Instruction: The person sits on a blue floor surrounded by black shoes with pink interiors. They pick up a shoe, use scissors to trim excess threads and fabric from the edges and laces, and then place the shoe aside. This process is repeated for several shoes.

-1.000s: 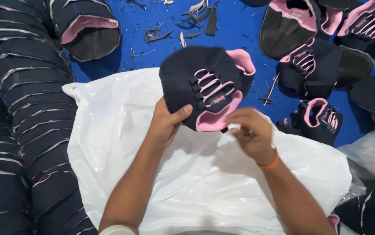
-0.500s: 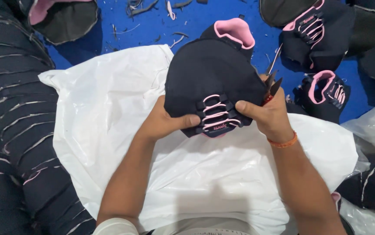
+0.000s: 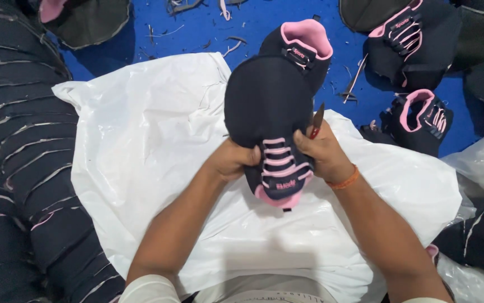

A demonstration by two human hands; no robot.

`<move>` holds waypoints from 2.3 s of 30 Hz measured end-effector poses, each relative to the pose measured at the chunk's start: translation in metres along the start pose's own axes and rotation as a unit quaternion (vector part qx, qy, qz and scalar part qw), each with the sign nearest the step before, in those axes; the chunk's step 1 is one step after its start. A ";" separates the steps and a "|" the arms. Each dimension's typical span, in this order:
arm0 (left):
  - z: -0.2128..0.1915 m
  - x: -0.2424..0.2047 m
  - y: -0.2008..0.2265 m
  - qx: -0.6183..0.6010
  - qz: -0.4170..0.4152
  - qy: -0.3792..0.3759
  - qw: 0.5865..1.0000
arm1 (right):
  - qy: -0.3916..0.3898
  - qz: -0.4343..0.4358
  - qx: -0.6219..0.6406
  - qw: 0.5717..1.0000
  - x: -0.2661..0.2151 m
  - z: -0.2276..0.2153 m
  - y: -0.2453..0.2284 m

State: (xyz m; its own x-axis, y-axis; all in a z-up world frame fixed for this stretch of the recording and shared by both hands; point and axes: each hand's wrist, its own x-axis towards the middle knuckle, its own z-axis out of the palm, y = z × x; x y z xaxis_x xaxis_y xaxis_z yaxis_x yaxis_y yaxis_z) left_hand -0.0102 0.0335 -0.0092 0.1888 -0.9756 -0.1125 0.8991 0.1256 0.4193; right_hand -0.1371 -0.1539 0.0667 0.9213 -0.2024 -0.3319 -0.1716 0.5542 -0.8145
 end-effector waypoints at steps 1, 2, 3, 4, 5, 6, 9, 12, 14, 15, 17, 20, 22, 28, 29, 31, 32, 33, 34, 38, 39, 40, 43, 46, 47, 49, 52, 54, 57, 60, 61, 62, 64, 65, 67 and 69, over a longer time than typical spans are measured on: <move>0.001 0.002 0.005 -0.011 -0.005 0.011 1.000 | 0.025 -0.003 0.004 1.000 0.001 0.001 0.000; 0.008 0.003 0.014 -0.011 -0.005 0.010 1.000 | 0.025 -0.005 0.003 1.000 0.000 0.003 -0.008; 0.015 0.005 0.024 0.019 0.012 0.039 0.999 | 0.024 -0.029 0.004 0.999 -0.002 0.006 -0.017; 0.022 0.006 0.033 0.047 0.030 0.069 0.996 | 0.023 -0.052 0.005 0.998 -0.003 0.008 -0.026; 0.021 0.005 0.035 0.046 0.031 0.067 0.996 | 0.023 -0.053 0.002 0.998 -0.007 0.005 -0.030; 0.019 0.005 0.037 0.086 0.051 0.085 0.991 | -0.008 -0.077 -0.025 0.997 -0.011 0.001 -0.035; 0.018 0.003 0.039 0.141 0.079 0.100 0.982 | -0.053 -0.098 -0.094 0.989 -0.015 0.004 -0.051; 0.022 0.000 0.041 0.166 0.088 0.101 0.977 | -0.074 -0.086 -0.143 0.983 -0.016 0.005 -0.057; 0.024 -0.002 0.040 0.171 0.090 0.104 0.976 | -0.083 -0.075 -0.155 0.982 -0.016 0.004 -0.057; 0.024 -0.003 0.039 0.178 0.095 0.107 0.974 | -0.081 -0.067 -0.164 0.981 -0.016 0.005 -0.058; 0.021 -0.002 0.037 0.186 0.102 0.110 0.971 | -0.081 -0.061 -0.174 0.979 -0.015 0.004 -0.055; 0.015 -0.003 0.032 0.234 0.111 0.122 0.958 | -0.014 -0.029 -0.247 0.968 -0.014 -0.001 -0.046; 0.013 -0.002 0.029 0.297 0.113 0.139 0.938 | 0.061 0.005 -0.302 0.951 -0.010 0.000 -0.044; 0.032 0.002 0.037 0.234 0.118 0.118 0.958 | -0.013 -0.061 -0.163 0.985 -0.008 0.006 -0.051; 0.031 0.001 0.037 0.234 0.121 0.119 0.957 | -0.015 -0.061 -0.164 0.984 -0.008 0.005 -0.050; 0.031 0.002 0.037 0.225 0.113 0.118 0.961 | -0.032 -0.069 -0.111 0.991 -0.009 0.002 -0.048; 0.031 0.001 0.038 0.223 0.115 0.118 0.961 | -0.033 -0.068 -0.114 0.991 -0.009 0.001 -0.047; 0.032 0.001 0.039 0.229 0.115 0.117 0.960 | -0.034 -0.070 -0.110 0.991 -0.010 -0.001 -0.046; 0.032 0.001 0.040 0.235 0.116 0.116 0.958 | -0.036 -0.072 -0.105 0.991 -0.010 -0.003 -0.045; 0.033 0.000 0.043 0.245 0.119 0.111 0.956 | -0.036 -0.084 -0.111 0.990 -0.012 -0.009 -0.044; 0.033 0.000 0.042 0.253 0.119 0.111 0.954 | -0.030 -0.084 -0.112 0.990 -0.012 -0.013 -0.043; 0.033 -0.001 0.042 0.260 0.116 0.110 0.952 | -0.023 -0.084 -0.112 0.990 -0.014 -0.017 -0.041; 0.034 -0.002 0.041 0.270 0.115 0.105 0.950 | -0.006 -0.078 -0.104 0.992 -0.016 -0.020 -0.040; 0.034 -0.003 0.041 0.274 0.113 0.100 0.950 | 0.000 -0.080 -0.107 0.991 -0.018 -0.030 -0.035; 0.033 -0.003 0.041 0.275 0.111 0.100 0.950 | 0.001 -0.081 -0.106 0.991 -0.019 -0.031 -0.034; 0.033 -0.004 0.043 0.280 0.108 0.099 0.949 | 0.002 -0.089 -0.113 0.990 -0.019 -0.033 -0.032; 0.033 -0.006 0.048 0.309 0.100 0.109 0.939 | 0.020 -0.107 -0.132 0.985 -0.015 -0.020 -0.041; 0.035 -0.006 0.055 0.364 0.111 0.122 0.917 | 0.034 -0.114 -0.144 0.982 -0.012 -0.018 -0.045; 0.043 -0.004 0.065 0.517 0.189 0.162 0.819 | 0.077 -0.133 -0.167 0.974 -0.005 -0.021 -0.042; 0.059 -0.006 0.071 0.668 0.322 0.209 0.637 | 0.157 -0.158 -0.194 0.955 0.004 -0.011 -0.044; 0.065 -0.008 0.073 0.720 0.388 0.228 0.529 | 0.205 -0.171 -0.210 0.940 0.007 -0.005 -0.046; 0.068 -0.009 0.072 0.720 0.387 0.229 0.530 | 0.205 -0.170 -0.210 0.941 0.007 -0.012 -0.041; 0.073 -0.012 0.069 0.741 0.471 0.231 0.420 | 0.163 -0.159 -0.075 0.971 0.007 -0.027 -0.032; 0.072 -0.012 0.068 0.740 0.471 0.231 0.420 | 0.164 -0.159 -0.075 0.971 0.007 -0.016 -0.037; 0.070 -0.012 0.065 0.757 0.505 0.173 0.377 | 0.044 -0.107 0.065 0.991 0.006 0.006 -0.046; 0.066 -0.010 0.059 0.762 0.508 0.151 0.371 | 0.040 -0.092 0.041 0.994 0.003 0.005 -0.045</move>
State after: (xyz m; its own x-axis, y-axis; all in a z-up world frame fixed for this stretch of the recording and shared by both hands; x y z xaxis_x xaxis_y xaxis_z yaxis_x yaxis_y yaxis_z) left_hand 0.0152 0.0384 0.0759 0.3672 -0.4700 0.8027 -0.9223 -0.0720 0.3797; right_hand -0.1252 -0.1755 0.1045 0.9032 -0.3684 -0.2203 0.0294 0.5651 -0.8245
